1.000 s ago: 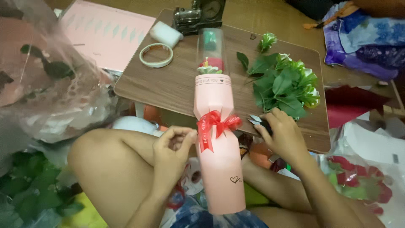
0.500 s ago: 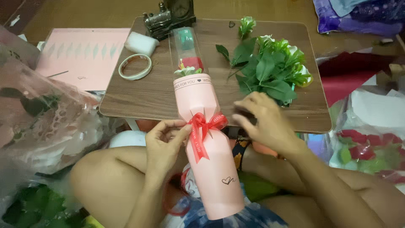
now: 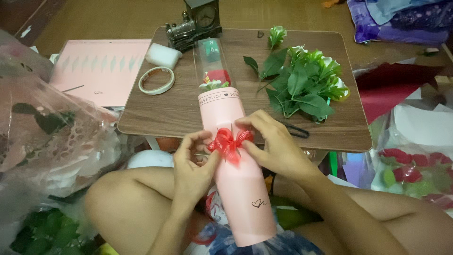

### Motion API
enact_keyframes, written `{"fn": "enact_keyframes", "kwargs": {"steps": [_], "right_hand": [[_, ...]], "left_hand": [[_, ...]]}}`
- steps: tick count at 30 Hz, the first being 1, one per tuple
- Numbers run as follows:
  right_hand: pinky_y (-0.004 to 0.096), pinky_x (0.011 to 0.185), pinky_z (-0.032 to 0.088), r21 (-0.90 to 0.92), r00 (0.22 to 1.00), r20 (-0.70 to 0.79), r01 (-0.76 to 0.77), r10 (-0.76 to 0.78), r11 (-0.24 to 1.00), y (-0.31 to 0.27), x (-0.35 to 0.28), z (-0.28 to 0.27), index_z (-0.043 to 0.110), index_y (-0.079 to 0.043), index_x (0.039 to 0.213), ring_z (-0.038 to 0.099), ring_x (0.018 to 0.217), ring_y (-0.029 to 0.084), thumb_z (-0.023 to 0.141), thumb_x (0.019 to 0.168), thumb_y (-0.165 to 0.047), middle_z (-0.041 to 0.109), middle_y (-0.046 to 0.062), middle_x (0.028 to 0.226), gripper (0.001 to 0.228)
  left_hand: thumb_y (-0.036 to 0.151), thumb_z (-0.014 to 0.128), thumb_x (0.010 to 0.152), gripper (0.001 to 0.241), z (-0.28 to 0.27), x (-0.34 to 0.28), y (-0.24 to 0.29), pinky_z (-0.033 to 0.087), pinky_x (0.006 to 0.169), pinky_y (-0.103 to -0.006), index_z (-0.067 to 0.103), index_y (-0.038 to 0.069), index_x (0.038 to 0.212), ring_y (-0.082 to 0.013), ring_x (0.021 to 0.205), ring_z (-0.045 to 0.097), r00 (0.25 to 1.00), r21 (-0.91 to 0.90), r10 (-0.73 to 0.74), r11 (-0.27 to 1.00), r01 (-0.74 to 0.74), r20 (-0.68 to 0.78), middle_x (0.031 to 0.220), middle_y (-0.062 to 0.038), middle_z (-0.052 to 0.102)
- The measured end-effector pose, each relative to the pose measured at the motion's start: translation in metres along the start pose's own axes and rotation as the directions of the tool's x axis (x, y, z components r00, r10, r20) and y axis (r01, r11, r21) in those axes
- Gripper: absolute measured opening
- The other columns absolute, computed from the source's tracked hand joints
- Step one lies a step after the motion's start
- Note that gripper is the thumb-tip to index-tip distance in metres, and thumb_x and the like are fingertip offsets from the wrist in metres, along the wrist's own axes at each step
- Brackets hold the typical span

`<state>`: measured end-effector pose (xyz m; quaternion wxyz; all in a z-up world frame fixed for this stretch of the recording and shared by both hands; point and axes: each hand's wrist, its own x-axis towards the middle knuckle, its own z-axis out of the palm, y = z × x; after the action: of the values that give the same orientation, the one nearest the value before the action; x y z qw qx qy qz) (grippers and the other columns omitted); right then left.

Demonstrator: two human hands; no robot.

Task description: The person wraps a single red rose and additional flowers in pink paper, securing them with a red ribbon tied in a bow.

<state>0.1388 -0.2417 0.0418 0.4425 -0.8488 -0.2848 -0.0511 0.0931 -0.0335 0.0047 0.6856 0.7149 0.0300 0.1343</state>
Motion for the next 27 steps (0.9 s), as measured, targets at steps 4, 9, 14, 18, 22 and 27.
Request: {"fn": "enact_keyframes", "kwargs": {"steps": [4, 9, 14, 18, 22, 27], "right_hand": [[0.043, 0.074, 0.055, -0.078, 0.997, -0.044, -0.069, 0.066, 0.995, 0.013, 0.001, 0.004, 0.072, -0.010, 0.115, 0.070, 0.080, 0.030, 0.076, 0.078, -0.003, 0.067, 0.009, 0.088, 0.038], [0.038, 0.062, 0.054, -0.088, 0.970, -0.136, -0.213, 0.200, 0.973, 0.026, -0.005, 0.020, 0.074, -0.011, 0.105, 0.070, 0.067, 0.026, 0.074, 0.077, -0.002, 0.070, 0.008, 0.077, 0.030], [0.030, 0.045, 0.047, -0.048, 0.897, -0.290, -0.360, 0.332, 0.932, 0.036, -0.012, 0.033, 0.073, -0.011, 0.086, 0.064, 0.046, 0.019, 0.076, 0.078, -0.009, 0.070, 0.005, 0.063, 0.009], [0.030, 0.047, 0.048, 0.028, 0.883, -0.321, -0.353, 0.343, 0.935, 0.025, -0.013, 0.041, 0.073, -0.011, 0.089, 0.066, 0.049, 0.019, 0.073, 0.076, -0.007, 0.071, 0.007, 0.065, 0.013], [0.033, 0.049, 0.049, -0.091, 0.916, -0.367, -0.210, 0.163, 0.974, 0.021, -0.015, 0.046, 0.070, -0.012, 0.083, 0.066, 0.052, 0.024, 0.074, 0.080, -0.007, 0.067, 0.006, 0.060, 0.007], [0.039, 0.055, 0.054, -0.229, 0.918, -0.393, -0.155, 0.054, 0.961, 0.008, -0.016, 0.048, 0.070, -0.014, 0.094, 0.069, 0.060, 0.030, 0.072, 0.082, -0.010, 0.066, 0.008, 0.065, 0.013]], "left_hand": [[0.005, 0.087, 0.073, 0.037, 0.000, 0.004, -0.006, 0.052, 0.050, -0.0207, 0.075, -0.002, 0.107, -0.0124, 0.066, 0.066, 0.999, 0.078, -0.026, 0.997, 0.029, -0.048, 0.084, -0.013, 0.072], [0.002, 0.082, 0.074, 0.020, 0.005, 0.003, 0.001, 0.050, 0.044, -0.0224, 0.076, 0.002, 0.092, -0.0161, 0.054, 0.068, 0.985, 0.286, 0.133, 0.953, -0.098, -0.107, 0.070, -0.010, 0.070], [0.016, 0.088, 0.072, 0.024, 0.007, -0.002, -0.004, 0.055, 0.044, -0.0253, 0.076, 0.010, 0.092, -0.0177, 0.054, 0.071, 0.941, 0.570, 0.323, 0.794, -0.212, -0.101, 0.072, -0.004, 0.073], [0.019, 0.087, 0.078, 0.015, 0.009, -0.003, 0.012, 0.059, 0.054, -0.0314, 0.076, 0.014, 0.087, -0.0247, 0.067, 0.072, 0.908, 0.600, 0.415, 0.742, -0.300, -0.059, 0.078, -0.003, 0.070], [0.003, 0.078, 0.082, 0.008, 0.014, -0.003, 0.014, 0.060, 0.056, -0.0319, 0.073, 0.007, 0.087, -0.0259, 0.068, 0.071, 0.854, 0.651, 0.517, 0.669, -0.360, -0.060, 0.090, -0.007, 0.066], [0.002, 0.080, 0.077, 0.011, 0.012, -0.001, -0.001, 0.061, 0.059, -0.0384, 0.070, 0.007, 0.081, -0.0327, 0.074, 0.072, 0.854, 0.702, 0.520, 0.616, -0.356, -0.023, 0.089, -0.009, 0.064]]}}
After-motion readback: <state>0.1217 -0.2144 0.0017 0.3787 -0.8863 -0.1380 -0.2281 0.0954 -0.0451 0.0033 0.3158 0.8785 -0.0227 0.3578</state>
